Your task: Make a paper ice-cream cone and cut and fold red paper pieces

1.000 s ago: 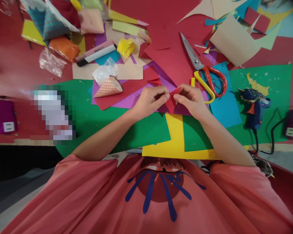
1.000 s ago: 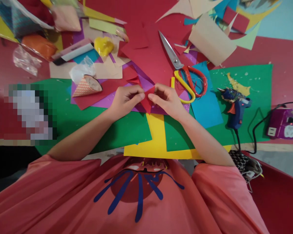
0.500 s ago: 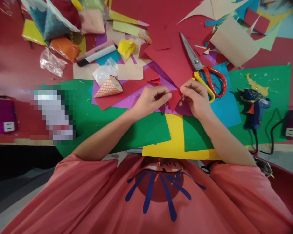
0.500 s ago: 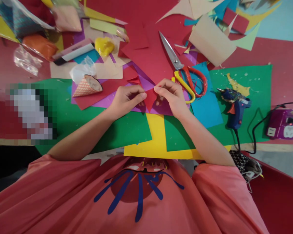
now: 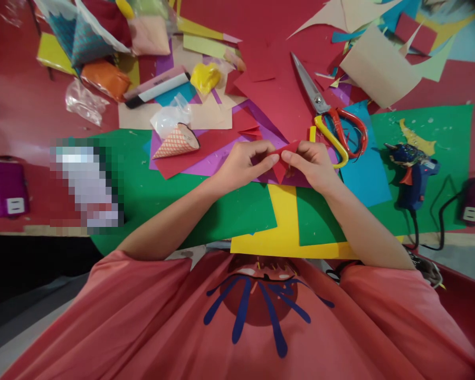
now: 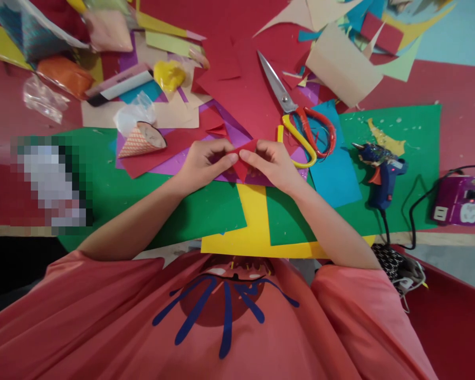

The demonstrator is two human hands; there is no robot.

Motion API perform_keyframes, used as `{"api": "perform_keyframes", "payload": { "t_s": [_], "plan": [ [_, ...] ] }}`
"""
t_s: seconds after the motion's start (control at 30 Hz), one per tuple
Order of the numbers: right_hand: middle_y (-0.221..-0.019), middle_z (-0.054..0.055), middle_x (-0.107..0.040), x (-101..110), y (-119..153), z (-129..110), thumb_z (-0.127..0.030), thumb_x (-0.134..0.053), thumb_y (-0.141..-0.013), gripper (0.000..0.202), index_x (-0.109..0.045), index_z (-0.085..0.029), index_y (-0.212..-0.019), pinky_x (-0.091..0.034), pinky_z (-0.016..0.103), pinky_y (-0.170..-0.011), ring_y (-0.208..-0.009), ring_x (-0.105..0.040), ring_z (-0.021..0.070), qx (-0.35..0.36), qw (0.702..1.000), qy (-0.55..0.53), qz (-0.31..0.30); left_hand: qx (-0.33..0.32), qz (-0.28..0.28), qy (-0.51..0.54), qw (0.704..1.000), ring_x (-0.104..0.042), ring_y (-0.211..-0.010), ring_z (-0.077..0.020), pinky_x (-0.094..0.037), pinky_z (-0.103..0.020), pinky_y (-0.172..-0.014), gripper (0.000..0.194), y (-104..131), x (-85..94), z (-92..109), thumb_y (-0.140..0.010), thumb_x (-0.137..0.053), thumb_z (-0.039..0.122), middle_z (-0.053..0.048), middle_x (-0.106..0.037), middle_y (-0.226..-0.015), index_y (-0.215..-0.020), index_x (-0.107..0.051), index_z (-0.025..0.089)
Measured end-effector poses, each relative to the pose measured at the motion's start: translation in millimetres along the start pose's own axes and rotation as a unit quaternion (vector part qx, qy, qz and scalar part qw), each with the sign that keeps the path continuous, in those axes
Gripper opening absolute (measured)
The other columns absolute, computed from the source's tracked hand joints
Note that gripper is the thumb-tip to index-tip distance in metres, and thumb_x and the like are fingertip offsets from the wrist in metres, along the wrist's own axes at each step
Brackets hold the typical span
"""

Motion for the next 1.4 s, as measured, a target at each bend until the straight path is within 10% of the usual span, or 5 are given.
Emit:
{"api": "perform_keyframes", "payload": {
  "t_s": [0.83, 1.1, 1.4],
  "plan": [
    [-0.047, -0.006, -0.056, 7.1, 0.6, 12.3, -0.051, -0.064, -0.082, 0.04, -0.058, -0.02, -0.058, -0.039, 0.019, -0.042, -0.039, -0.052, 0.0059, -0.021, 0.996, -0.079, 0.018, -0.005, -0.051, 0.031, 0.998, -0.054, -0.052, -0.0062, -0.04, -0.018, -0.052, 0.042, 1.5, -11.7, 2.4, -0.09, -0.051, 0.052, 0.002, -0.059, -0.057, -0.066, -0.051, 0.017],
    [-0.054, 0.0, -0.054, 6.6, 0.6, 18.4, -0.069, -0.031, -0.09, 0.063, -0.06, -0.02, -0.063, -0.045, 0.024, -0.052, -0.051, -0.056, 0.0096, -0.045, 0.998, -0.05, 0.018, 0.015, -0.036, 0.036, 0.999, -0.05, -0.051, -0.0058, -0.036, -0.018, -0.048, 0.045, 1.8, -8.7, 0.3, -0.089, -0.049, 0.055, 0.002, -0.055, -0.056, -0.066, -0.051, 0.016],
    [-0.064, -0.003, -0.058, -7.2, 1.2, -2.7, -0.056, -0.074, -0.071, 0.04, -0.061, -0.019, -0.077, -0.045, 0.023, -0.055, -0.056, -0.051, 0.008, -0.005, 0.999, -0.024, -0.036, 0.053, 0.038, 0.084, 0.994, -0.054, -0.048, -0.0065, -0.042, -0.018, -0.046, 0.047, 1.7, -0.1, -10.2, -0.086, -0.051, 0.061, 0.003, -0.055, -0.054, -0.067, -0.048, 0.019]
  ]
}}
Point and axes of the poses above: each hand's wrist, its own y-axis away from the middle knuckle, its own x-axis out of the back of the hand, z = x × y, the point moved 9 cm from there along -y, towards the middle knuckle
